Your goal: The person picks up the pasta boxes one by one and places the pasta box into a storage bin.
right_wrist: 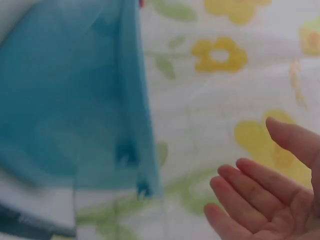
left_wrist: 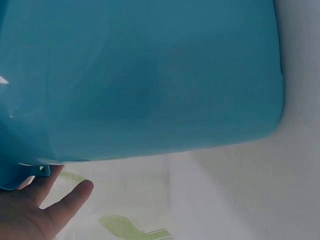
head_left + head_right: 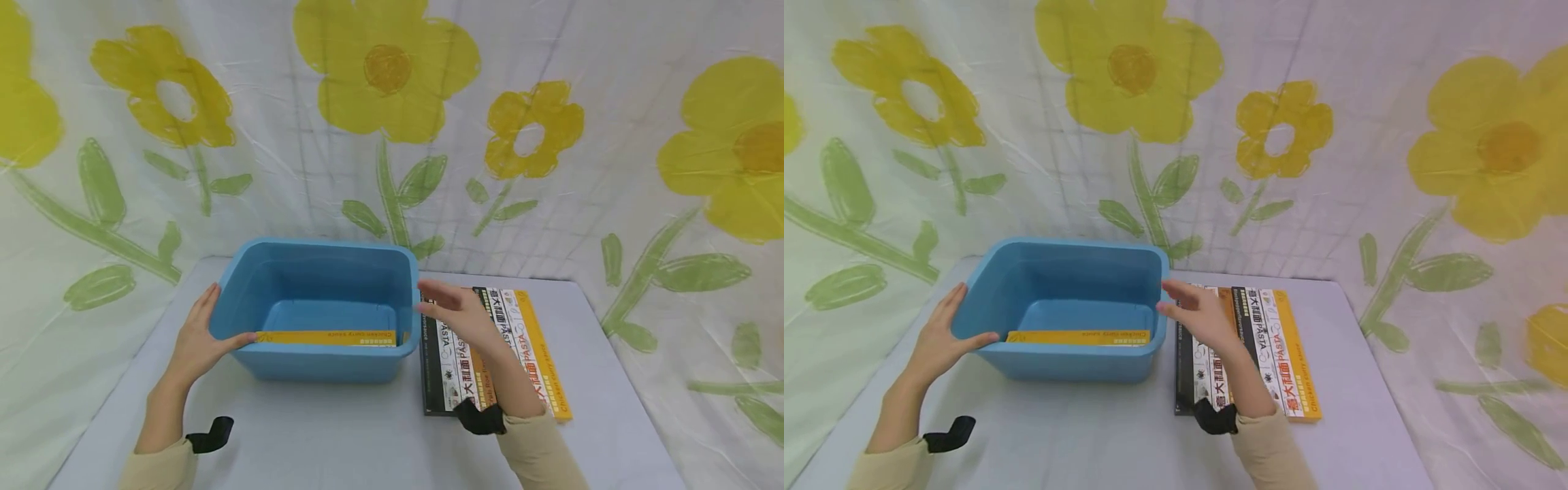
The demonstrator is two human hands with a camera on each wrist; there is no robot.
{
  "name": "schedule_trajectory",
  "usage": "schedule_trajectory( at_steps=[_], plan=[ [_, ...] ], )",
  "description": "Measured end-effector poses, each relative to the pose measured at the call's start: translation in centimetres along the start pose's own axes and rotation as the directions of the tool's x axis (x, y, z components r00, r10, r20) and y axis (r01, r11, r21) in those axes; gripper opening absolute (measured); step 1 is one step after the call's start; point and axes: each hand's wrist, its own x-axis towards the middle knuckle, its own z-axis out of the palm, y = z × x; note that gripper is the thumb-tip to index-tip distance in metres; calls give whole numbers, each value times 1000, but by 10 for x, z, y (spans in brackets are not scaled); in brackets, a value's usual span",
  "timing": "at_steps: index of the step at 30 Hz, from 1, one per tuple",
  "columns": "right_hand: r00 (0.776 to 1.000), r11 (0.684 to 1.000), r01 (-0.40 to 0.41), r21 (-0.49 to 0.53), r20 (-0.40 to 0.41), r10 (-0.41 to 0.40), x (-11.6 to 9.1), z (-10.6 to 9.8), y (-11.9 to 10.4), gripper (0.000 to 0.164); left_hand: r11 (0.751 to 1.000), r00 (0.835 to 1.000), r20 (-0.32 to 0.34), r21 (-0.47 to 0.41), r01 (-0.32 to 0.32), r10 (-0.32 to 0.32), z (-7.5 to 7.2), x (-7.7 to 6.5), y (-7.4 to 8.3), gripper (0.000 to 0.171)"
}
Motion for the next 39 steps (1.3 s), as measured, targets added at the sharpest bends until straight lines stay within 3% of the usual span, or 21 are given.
schedule_trajectory(
  at_steps=[4,9,12,16,19,21,22,26,28,32,39],
  plan=[
    [983,997,-74,12,-170,75,-32,-24,36,54,1000,1000,-5,1,-7,7,0,0,-2,110],
    [930,975,-222,-32,-306,202,-73,-51,73,54,1000,1000,-2,12,9,-9,1,0,-1,111],
    [881,944,-317,-88,-397,259,-95,-64,96,57,1000,1000,2,21,20,-20,2,0,-1,112],
    [787,899,-419,-127,-544,290,-119,-75,134,55,1000,1000,2,17,17,-17,2,0,-1,111],
    [749,874,-457,-163,-600,280,-133,-79,157,57,1000,1000,-6,11,14,-14,2,0,-1,110],
    [741,847,-498,-187,-600,303,-141,-80,169,66,1000,1000,-7,10,15,-15,2,0,-1,109],
    [751,837,-514,-188,-570,333,-144,-81,172,73,1000,1000,-10,12,16,-16,2,0,-1,109],
    [754,782,-591,-197,-478,450,-152,-80,193,103,1000,1000,-4,12,21,-21,3,0,-2,110],
    [759,770,-602,-213,-452,468,-154,-77,202,111,1000,1000,-4,14,23,-23,3,0,-2,111],
    [760,763,-595,-251,-484,433,-158,-67,212,113,1000,1000,-8,16,20,-20,3,0,-3,110],
    [729,738,-618,-272,-550,407,-171,-62,210,109,1000,1000,-11,12,14,-13,2,-1,-2,111]
  ],
)
